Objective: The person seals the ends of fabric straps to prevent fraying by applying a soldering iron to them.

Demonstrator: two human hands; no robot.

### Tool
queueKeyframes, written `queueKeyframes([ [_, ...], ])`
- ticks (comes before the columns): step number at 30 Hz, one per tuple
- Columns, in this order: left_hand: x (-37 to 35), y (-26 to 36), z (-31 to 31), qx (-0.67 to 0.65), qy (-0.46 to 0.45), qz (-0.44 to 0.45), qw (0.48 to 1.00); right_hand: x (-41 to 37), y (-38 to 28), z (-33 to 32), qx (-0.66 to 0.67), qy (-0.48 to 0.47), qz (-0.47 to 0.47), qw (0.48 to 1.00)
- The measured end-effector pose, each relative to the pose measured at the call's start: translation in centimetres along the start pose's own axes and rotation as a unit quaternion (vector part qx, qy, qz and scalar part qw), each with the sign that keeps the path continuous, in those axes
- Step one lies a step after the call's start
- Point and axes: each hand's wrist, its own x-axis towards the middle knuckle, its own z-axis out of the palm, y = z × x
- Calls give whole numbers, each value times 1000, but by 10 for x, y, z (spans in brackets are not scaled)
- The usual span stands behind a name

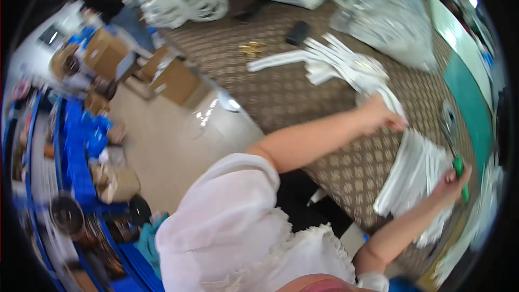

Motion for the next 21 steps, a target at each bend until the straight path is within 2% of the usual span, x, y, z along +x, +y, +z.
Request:
queueKeyframes([
  [1, 1, -3, -9, -2, -49, -35, 998, -5, -5, 4, 17, -59, 34, 998],
  [2, -2, 0, -14, 10, -75, -89, 993, -17, -7, 21, 62, -19, 41, 997],
  [3, -5, 1, -18, 17, -123, -120, 985, -17, -7, 16, 83, -173, 81, 978],
  [4, -6, 1, -20, 45, -143, -148, 978, -22, -7, 21, 44, -61, 94, 993],
  [5, -7, -1, -20, 74, -163, -172, 969, -28, -9, 28, 35, -100, 123, 987],
  [7, -11, 0, -16, 128, -165, -208, 956, -34, -5, 41, -4, -105, 144, 984],
  [9, -14, 2, -11, 143, -169, -226, 949, -40, -1, 49, -40, -143, 138, 979],
  [14, -17, 8, -7, 190, -157, -264, 933, -43, 6, 58, -98, -143, 166, 971],
  [21, -21, 8, -4, 225, -192, -288, 911, -49, 12, 66, -176, -123, 184, 959],
])
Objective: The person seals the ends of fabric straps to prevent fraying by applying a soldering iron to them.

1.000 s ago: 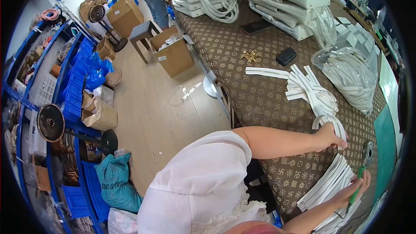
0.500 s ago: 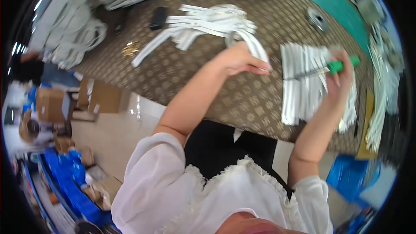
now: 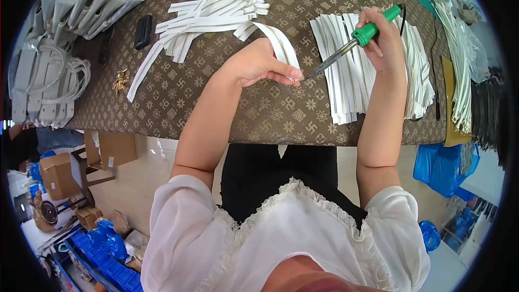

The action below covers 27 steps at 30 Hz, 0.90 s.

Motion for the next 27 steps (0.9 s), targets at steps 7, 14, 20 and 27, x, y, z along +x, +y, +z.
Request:
queueKeyframes([
  [7, -3, 1, 3, 8, -7, 4, 1000, 1, 3, 2, -16, 10, 6, 1000],
  [14, 0, -1, 2, 11, -3, 9, 1000, 0, 1, 1, -5, 12, -20, 1000],
  [20, 10, -8, -10, -51, 144, 179, 972, 5, -10, -21, 125, 96, -88, 984],
  [27, 8, 2, 6, -81, 219, 359, 904, -5, -5, 3, 202, 106, -215, 950],
])
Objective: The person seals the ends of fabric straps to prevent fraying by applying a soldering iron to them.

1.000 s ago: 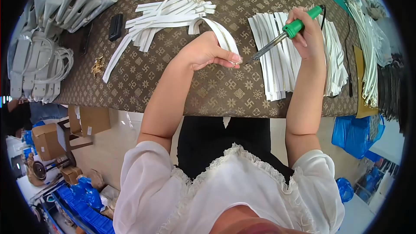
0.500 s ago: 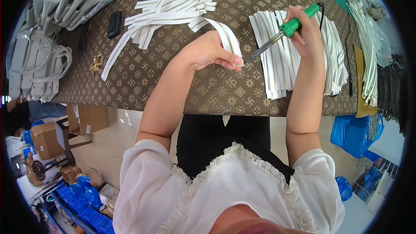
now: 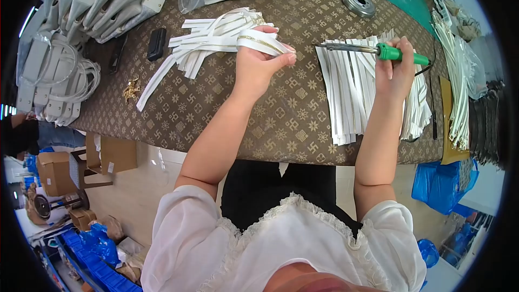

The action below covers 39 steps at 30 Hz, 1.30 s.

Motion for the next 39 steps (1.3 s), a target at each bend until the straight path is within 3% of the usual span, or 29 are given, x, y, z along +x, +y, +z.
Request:
queueKeyframes([
  [10, -8, -2, 5, 92, 0, 79, 993, -11, 8, 7, -22, -61, 23, 998],
  [30, -11, 4, 5, 89, -3, 52, 995, -7, 11, 2, -24, -63, 40, 997],
  [39, -11, 0, 5, 130, 3, 79, 988, -7, 14, 4, -31, -49, 26, 998],
])
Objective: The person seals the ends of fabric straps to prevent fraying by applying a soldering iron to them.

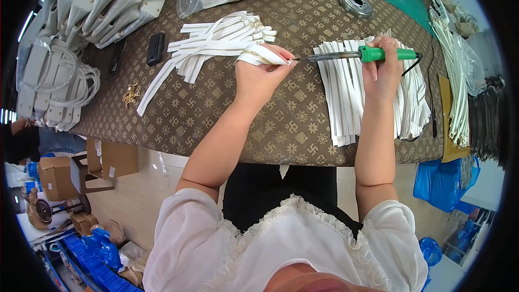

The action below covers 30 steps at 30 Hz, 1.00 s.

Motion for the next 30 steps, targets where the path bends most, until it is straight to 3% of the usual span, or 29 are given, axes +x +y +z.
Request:
queueKeyframes([
  [16, -1, 1, 1, 41, 10, 15, 999, -2, 0, 1, -28, -20, -13, 999],
  [20, -1, 0, -1, 43, 9, -15, 999, 2, -3, -1, 3, 7, -12, 1000],
  [30, -2, 2, 2, 102, 24, 84, 991, -2, -4, 3, 12, -17, -4, 1000],
])
